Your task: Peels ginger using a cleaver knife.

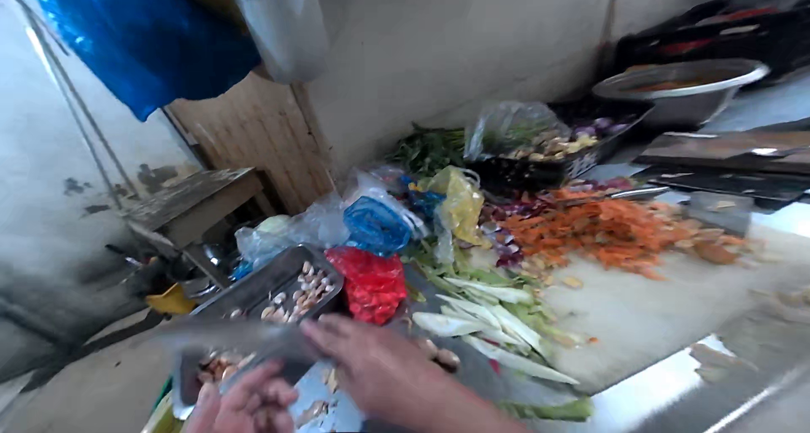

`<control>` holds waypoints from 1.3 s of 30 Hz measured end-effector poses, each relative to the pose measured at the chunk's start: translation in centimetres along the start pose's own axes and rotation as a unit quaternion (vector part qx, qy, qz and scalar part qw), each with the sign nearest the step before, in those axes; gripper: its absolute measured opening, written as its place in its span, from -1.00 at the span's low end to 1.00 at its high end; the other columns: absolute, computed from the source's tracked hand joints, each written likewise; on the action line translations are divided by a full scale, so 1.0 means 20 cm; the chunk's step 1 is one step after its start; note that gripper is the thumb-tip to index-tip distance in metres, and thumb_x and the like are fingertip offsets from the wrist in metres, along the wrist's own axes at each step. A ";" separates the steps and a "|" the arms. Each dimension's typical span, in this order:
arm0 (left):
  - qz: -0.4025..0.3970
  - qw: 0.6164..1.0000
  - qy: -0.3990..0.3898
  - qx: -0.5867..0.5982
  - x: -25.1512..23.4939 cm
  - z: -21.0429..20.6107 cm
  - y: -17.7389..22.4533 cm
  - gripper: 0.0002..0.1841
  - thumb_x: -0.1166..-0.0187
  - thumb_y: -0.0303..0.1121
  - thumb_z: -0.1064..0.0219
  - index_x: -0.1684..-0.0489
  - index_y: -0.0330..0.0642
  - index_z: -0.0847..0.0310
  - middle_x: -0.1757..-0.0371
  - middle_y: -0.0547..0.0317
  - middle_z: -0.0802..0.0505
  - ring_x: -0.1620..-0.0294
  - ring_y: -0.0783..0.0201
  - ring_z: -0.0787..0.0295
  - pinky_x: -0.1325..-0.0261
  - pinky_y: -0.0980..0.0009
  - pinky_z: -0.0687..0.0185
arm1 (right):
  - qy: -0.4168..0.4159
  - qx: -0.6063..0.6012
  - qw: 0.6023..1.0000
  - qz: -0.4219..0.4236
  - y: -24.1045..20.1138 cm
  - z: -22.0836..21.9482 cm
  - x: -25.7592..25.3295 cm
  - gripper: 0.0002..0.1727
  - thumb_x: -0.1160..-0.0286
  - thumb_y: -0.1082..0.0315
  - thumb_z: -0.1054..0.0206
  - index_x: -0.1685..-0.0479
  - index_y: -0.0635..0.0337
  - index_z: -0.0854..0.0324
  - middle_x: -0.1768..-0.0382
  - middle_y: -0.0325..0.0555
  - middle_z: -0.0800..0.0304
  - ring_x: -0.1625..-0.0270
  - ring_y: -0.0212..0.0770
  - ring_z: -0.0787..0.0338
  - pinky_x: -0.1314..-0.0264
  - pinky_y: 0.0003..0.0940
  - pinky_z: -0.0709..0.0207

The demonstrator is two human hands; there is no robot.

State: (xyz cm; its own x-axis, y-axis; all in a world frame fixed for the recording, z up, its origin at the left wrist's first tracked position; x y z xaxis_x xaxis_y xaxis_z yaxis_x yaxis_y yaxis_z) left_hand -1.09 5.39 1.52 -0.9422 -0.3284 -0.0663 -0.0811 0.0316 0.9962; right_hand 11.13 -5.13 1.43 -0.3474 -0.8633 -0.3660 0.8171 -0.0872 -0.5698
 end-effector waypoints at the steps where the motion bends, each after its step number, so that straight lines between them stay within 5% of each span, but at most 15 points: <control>1: -0.023 0.999 -0.023 -0.021 -0.02 -0.05 0.05 -0.13 -0.50 0.55 0.05 -0.47 0.02 -0.57 -0.04 0.26 -0.91 0.21 0.30 -0.86 0.19 0.32 -0.79 | 0.034 -0.028 0.999 -0.029 0.06 0.08 -0.01 -0.31 -0.58 0.45 -0.19 -0.76 -0.20 -0.38 -0.48 0.05 -0.65 -0.33 0.12 -0.78 -0.27 0.18 -0.69; 4: -0.031 0.993 0.023 -0.112 -0.10 -0.10 0.09 -0.32 -0.77 0.16 0.01 -0.55 -0.29 -0.42 -0.03 0.20 -0.88 0.19 0.29 -0.84 0.18 0.33 -0.80 | 0.160 -0.108 0.976 -0.103 0.28 0.28 0.02 -0.43 -0.61 0.33 -0.20 -0.64 -0.21 -0.54 -0.20 -0.01 -0.81 -0.09 -0.06 -0.83 -0.13 0.05 -0.71; 7: 0.044 0.961 0.043 -0.269 -0.18 -0.17 0.00 -0.54 -0.74 -0.14 -0.10 -0.44 -0.23 -0.60 -0.13 0.14 -0.85 0.05 0.28 -0.84 0.02 0.30 -0.78 | 0.241 -0.248 0.921 -0.178 0.43 0.39 0.09 -0.55 -0.70 0.25 -0.24 -0.56 -0.01 -0.57 0.32 -0.14 -0.78 0.47 -0.31 -0.67 0.36 -0.27 -0.63; 9: 0.062 0.924 -0.038 -0.375 -0.25 -0.34 -0.07 -0.60 -0.77 -0.19 -0.15 -0.39 -0.18 -0.67 -0.28 0.03 -0.77 -0.22 0.21 -0.78 -0.26 0.22 -0.72 | 0.257 -0.281 0.904 -0.197 0.47 0.40 0.10 -0.57 -0.77 0.16 -0.17 -0.53 0.03 -0.56 0.45 -0.19 -0.71 0.59 -0.34 -0.60 0.49 -0.35 -0.58; 11: 0.002 0.875 -0.134 -0.466 -0.32 -0.57 -0.15 -0.63 -0.76 -0.24 -0.17 -0.35 -0.20 -0.72 -0.36 -0.10 -0.76 -0.41 0.07 -0.69 -0.46 0.08 -0.58 | 0.270 -0.233 0.915 -0.189 0.46 0.41 0.11 -0.56 -0.76 0.13 -0.20 -0.53 0.01 -0.58 0.37 -0.15 -0.76 0.51 -0.28 -0.67 0.42 -0.24 -0.63; 13: -0.063 0.816 -0.188 -0.543 -0.38 -0.76 -0.27 -0.62 -0.71 -0.24 -0.23 -0.38 -0.17 -0.70 -0.45 -0.09 -0.73 -0.57 -0.03 -0.57 -0.59 -0.02 -0.47 | 0.265 -0.167 0.933 -0.179 0.44 0.41 0.10 -0.55 -0.72 0.13 -0.25 -0.54 -0.07 -0.60 0.11 -0.09 -0.88 0.22 -0.19 -0.82 0.14 -0.05 -0.71; 15: -0.022 0.758 -0.225 -0.612 -0.43 -0.86 -0.39 -0.49 -0.76 -0.17 -0.18 -0.63 -0.17 -0.49 -0.65 -0.09 -0.56 -0.71 -0.10 -0.38 -0.69 -0.15 -0.26 | 0.242 -0.132 0.943 -0.184 0.43 0.41 0.09 -0.56 -0.73 0.13 -0.25 -0.55 -0.13 -0.61 -0.04 -0.13 -0.90 0.01 -0.20 -0.87 -0.09 -0.01 -0.71; 17: -0.002 0.721 -0.229 -0.654 -0.46 -0.90 -0.46 -0.51 -0.82 -0.10 -0.06 -0.61 -0.12 -0.49 -0.66 -0.07 -0.55 -0.69 -0.12 -0.40 -0.65 -0.25 -0.24 | 0.230 -0.114 0.947 -0.192 0.43 0.41 0.09 -0.59 -0.74 0.13 -0.23 -0.50 -0.13 -0.65 -0.05 -0.16 -0.90 -0.04 -0.22 -0.86 -0.17 -0.03 -0.70; 22: 0.013 0.757 -0.199 -0.623 -0.45 -0.74 -0.47 -0.48 -0.76 -0.11 -0.19 -0.64 -0.11 -0.50 -0.64 -0.11 -0.58 -0.72 -0.11 -0.36 -0.76 -0.11 -0.14 | 0.213 -0.168 0.937 -0.218 0.45 0.41 0.11 -0.63 -0.76 0.18 -0.16 -0.35 0.08 -0.71 0.39 -0.16 -0.76 0.45 -0.30 -0.68 0.26 -0.26 -0.63; 26: -0.033 0.736 -0.223 -0.638 -0.38 -0.66 -0.49 -0.40 -0.66 -0.14 -0.32 -0.70 -0.07 -0.44 -0.73 -0.14 -0.47 -0.73 -0.14 -0.36 -0.76 -0.14 -0.14 | 0.205 -0.238 0.927 -0.207 0.41 0.38 0.11 -0.68 -0.75 0.19 -0.16 -0.19 0.13 -0.72 0.51 -0.24 -0.70 0.56 -0.41 -0.66 0.39 -0.44 -0.63; 28: -0.042 0.772 -0.200 -0.602 -0.37 -0.62 -0.46 -0.48 -0.63 -0.23 -0.36 -0.60 -0.06 -0.57 -0.66 -0.15 -0.56 -0.66 -0.16 -0.45 -0.71 -0.16 -0.21 | 0.197 -0.256 0.926 -0.197 0.39 0.37 0.11 -0.68 -0.73 0.22 -0.16 -0.21 0.13 -0.73 0.51 -0.27 -0.69 0.57 -0.44 -0.64 0.42 -0.48 -0.59; 30: -0.045 0.859 -0.110 -0.497 -0.39 -0.52 -0.35 -0.53 -0.57 -0.31 -0.40 -0.47 -0.22 -0.65 -0.47 -0.20 -0.70 -0.49 -0.10 -0.64 -0.56 -0.08 -0.47 | 0.190 -0.269 0.924 -0.194 0.38 0.37 0.11 -0.67 -0.72 0.25 -0.18 -0.27 0.12 -0.71 0.50 -0.27 -0.68 0.58 -0.45 -0.61 0.44 -0.50 -0.56; 33: 0.011 0.979 0.043 -0.197 -0.41 -0.31 -0.22 -0.48 -0.59 -0.36 -0.32 -0.52 -0.38 -0.49 -0.27 -0.04 -0.78 -0.16 0.21 -0.79 -0.25 0.24 -0.73 | 0.174 -0.298 0.913 -0.216 0.39 0.36 0.10 -0.65 -0.72 0.28 -0.21 -0.37 0.08 -0.68 0.49 -0.25 -0.67 0.60 -0.44 -0.57 0.46 -0.49 -0.53; 36: 0.042 0.986 0.128 0.094 -0.38 -0.20 -0.18 -0.57 -0.70 -0.25 0.02 -0.42 -0.29 -0.41 -0.18 -0.11 -0.79 -0.05 0.03 -0.83 -0.03 0.07 -0.82 | 0.153 -0.320 0.903 -0.241 0.43 0.31 0.09 -0.70 -0.73 0.26 -0.21 -0.27 0.11 -0.70 0.56 -0.24 -0.60 0.62 -0.42 -0.55 0.48 -0.47 -0.51; 39: 0.052 0.954 0.192 0.225 -0.35 -0.17 -0.18 -0.49 -0.87 -0.10 0.31 -0.34 -0.22 -0.48 0.01 -0.14 -0.83 0.13 -0.04 -0.87 0.13 -0.02 -0.84 | 0.123 -0.292 0.911 -0.263 0.45 0.27 0.07 -0.71 -0.76 0.25 -0.18 -0.21 0.15 -0.71 0.51 -0.20 -0.62 0.59 -0.39 -0.56 0.44 -0.44 -0.53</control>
State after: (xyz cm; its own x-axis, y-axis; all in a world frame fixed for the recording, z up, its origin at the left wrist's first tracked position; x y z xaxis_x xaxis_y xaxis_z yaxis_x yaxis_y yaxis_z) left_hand 6.89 4.40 -1.37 -0.7717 -0.6199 0.1424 -0.2066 0.4560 0.8657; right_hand 20.51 -9.90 -0.31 -0.7718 -0.6345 -0.0421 0.1491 -0.1162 -0.9820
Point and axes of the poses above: each hand's wrist, its own x-axis away from the middle knuckle, its own z-axis out of the back of the hand, y = z × x, the point moved 9 cm from there along -x, towards the middle knuckle
